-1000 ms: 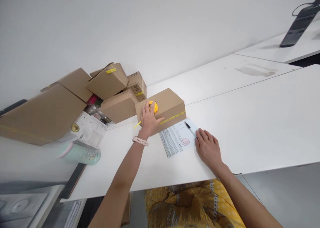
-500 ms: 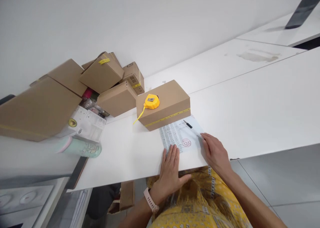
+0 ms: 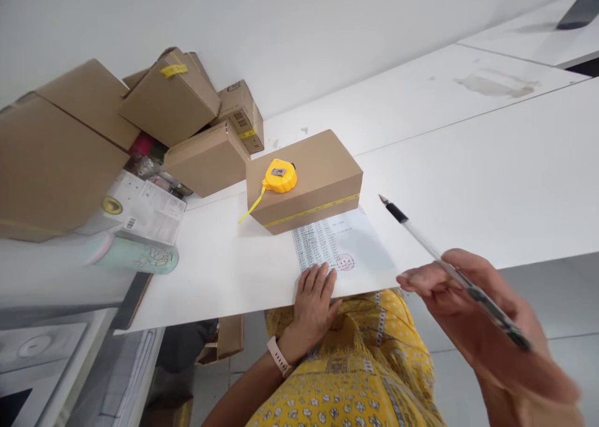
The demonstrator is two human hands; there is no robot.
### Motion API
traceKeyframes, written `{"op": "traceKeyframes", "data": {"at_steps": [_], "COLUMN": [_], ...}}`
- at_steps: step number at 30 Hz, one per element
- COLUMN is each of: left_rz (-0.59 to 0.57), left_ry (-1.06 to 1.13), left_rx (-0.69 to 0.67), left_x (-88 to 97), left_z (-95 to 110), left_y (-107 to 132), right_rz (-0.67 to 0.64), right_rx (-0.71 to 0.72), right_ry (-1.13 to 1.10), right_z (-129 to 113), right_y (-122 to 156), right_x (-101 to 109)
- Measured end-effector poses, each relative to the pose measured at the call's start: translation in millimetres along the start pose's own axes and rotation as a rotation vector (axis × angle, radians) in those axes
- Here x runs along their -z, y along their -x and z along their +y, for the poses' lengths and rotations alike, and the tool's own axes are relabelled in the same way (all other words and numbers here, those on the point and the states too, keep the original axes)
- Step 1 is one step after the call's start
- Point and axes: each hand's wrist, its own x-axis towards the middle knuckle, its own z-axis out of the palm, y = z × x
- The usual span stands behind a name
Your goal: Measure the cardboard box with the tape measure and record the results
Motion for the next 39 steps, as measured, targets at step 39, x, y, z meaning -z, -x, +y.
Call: {"op": "traceKeyframes", "data": {"at_steps": [39], "left_rz": [0.056], "left_ry": [-0.062], "left_rx": [0.049], "left_x": [5.0], "left_z": [13], "left_y": [-15], "right_rz": [-0.118], "right_rx": [-0.362], "right_ry": [0.018], "right_z": [77], "right_y": [-29], "right_x": [-96]}}
